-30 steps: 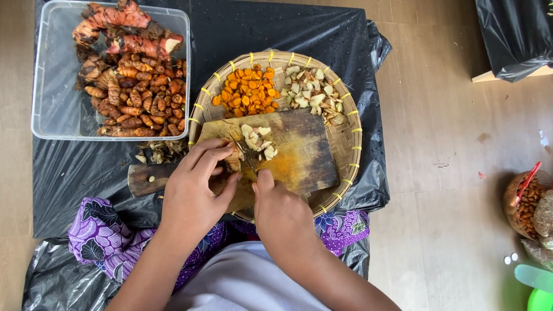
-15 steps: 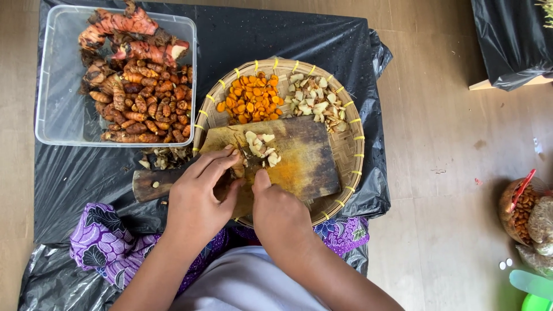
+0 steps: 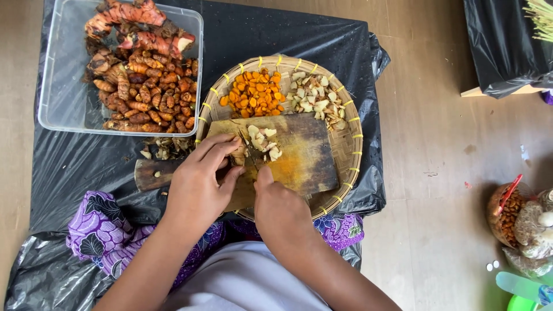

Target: Slicing turmeric and ginger roots into small pieces using a knife on a wooden cutting board.

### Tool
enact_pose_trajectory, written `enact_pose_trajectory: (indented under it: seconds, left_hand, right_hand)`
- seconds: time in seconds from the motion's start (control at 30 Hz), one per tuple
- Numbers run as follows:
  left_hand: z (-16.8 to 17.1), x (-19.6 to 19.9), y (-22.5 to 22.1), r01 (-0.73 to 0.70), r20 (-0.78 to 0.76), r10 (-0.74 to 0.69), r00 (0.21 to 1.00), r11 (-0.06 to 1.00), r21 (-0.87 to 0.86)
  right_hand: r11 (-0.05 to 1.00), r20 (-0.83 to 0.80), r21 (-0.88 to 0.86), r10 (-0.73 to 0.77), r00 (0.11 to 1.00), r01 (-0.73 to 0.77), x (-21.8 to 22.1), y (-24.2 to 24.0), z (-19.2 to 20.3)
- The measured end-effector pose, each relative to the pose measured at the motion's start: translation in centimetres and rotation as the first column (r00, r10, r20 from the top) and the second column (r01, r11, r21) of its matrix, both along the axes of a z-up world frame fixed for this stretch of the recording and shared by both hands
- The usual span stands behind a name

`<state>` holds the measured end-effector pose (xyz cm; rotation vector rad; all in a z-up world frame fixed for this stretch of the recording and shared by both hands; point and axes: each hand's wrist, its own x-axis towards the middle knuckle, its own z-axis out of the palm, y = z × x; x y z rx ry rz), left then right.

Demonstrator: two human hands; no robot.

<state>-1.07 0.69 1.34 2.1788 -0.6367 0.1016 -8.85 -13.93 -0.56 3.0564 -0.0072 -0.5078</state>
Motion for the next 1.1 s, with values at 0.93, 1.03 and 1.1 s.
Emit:
enact_pose_trajectory:
  seconds: [0.93, 1.03, 1.1]
  left_hand:
    - [-0.1, 0.8, 0.2, 0.037, -0.014, -0.038, 0.999, 0.998, -0.047]
    - [-0.2, 1.2, 0.2, 0.028, 0.007, -0.027, 1.0, 0.998, -0.055]
    - [-0.7, 0.9, 0.2, 0.026, 0.011, -0.025, 1.0, 0.996, -0.081]
  right_hand:
    - [0.937, -0.178, 0.315, -0.1, 0.979, 0.153, 2.2, -0.8, 1.9]
    - [0.9, -0.233, 0.379, -0.131, 0.964, 0.214, 4.4, -0.7, 2.2]
    - [0.9, -0.274, 0.353, -0.161, 0.948, 0.255, 5.3, -0.5, 1.2]
